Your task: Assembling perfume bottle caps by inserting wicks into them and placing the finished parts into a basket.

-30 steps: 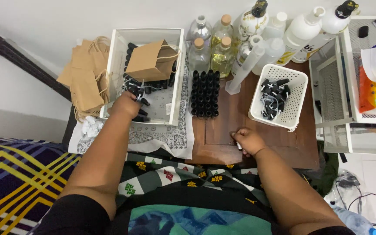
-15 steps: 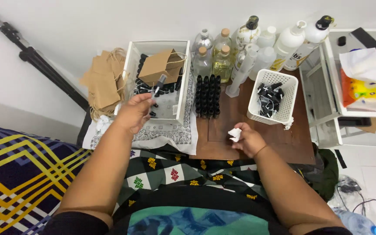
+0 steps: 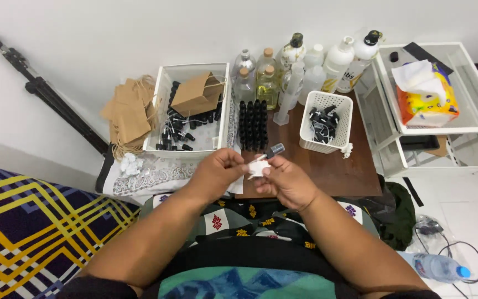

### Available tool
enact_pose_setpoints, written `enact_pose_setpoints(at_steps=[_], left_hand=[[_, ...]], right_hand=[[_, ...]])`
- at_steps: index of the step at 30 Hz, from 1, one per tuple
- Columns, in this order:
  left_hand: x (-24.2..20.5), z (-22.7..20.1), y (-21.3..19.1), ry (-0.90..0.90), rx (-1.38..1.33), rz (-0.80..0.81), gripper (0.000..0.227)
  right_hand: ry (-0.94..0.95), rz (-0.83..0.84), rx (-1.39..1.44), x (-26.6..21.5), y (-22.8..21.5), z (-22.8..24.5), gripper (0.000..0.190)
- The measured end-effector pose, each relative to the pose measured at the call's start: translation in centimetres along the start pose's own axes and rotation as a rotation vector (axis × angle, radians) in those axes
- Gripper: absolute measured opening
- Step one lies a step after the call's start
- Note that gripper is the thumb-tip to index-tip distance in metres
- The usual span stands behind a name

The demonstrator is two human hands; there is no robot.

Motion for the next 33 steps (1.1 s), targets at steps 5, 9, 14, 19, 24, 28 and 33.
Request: enact_pose_setpoints(at_steps=[5, 9, 14, 19, 24, 28, 33], left_hand=[[-0.3, 4.4, -0.2, -0.056, 0.317, 0.1, 0.018], [-1.3, 4.0, -0.3, -0.075, 0.571, 0.206, 0.038], [-2.7, 2.4, -0.3, 0.008, 0.168, 0.203, 0.038], [-3.5, 2.5, 0.2, 0.154, 0.156, 0.304, 0.032], [-5.4, -2.1, -0.5, 0.021, 0.051, 0.056, 0.031], [-4.3, -0.7, -1.6, 0.049, 0.302, -0.006, 0.029], [-5.1, -1.4, 1.0, 0.481, 0.809, 0.423, 0.03]], right_hand=[[-0.014, -0.018, -0.114, 0.3, -0.8, -2.5, 0.033], [-0.049, -0.06, -0.26, 0.1, -0.9, -3.4, 0.023], [-0.029, -0.007, -0.564, -2.1, 3.5, -1.7, 0.011], [-0.052, 0.035, -0.74, -2.8, 4.7, -1.7, 0.012], [-0.08, -0.042, -0.673, -2.8, 3.6, -1.2, 0.009], [-0.125, -0.144, -0.603, -1.8, -0.4, -1.2, 0.02], [-0.1, -0.129, -0.893, -3.4, 2.3, -0.2, 0.04]])
Point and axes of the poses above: each hand's wrist, its own x-axis towards the middle knuckle, its own y-axis out of the palm, z = x × y, the point moved 4 cm from there along x, towards the middle knuckle, and after that the axes turned 10 degrees about y, right-handed, at the moved point
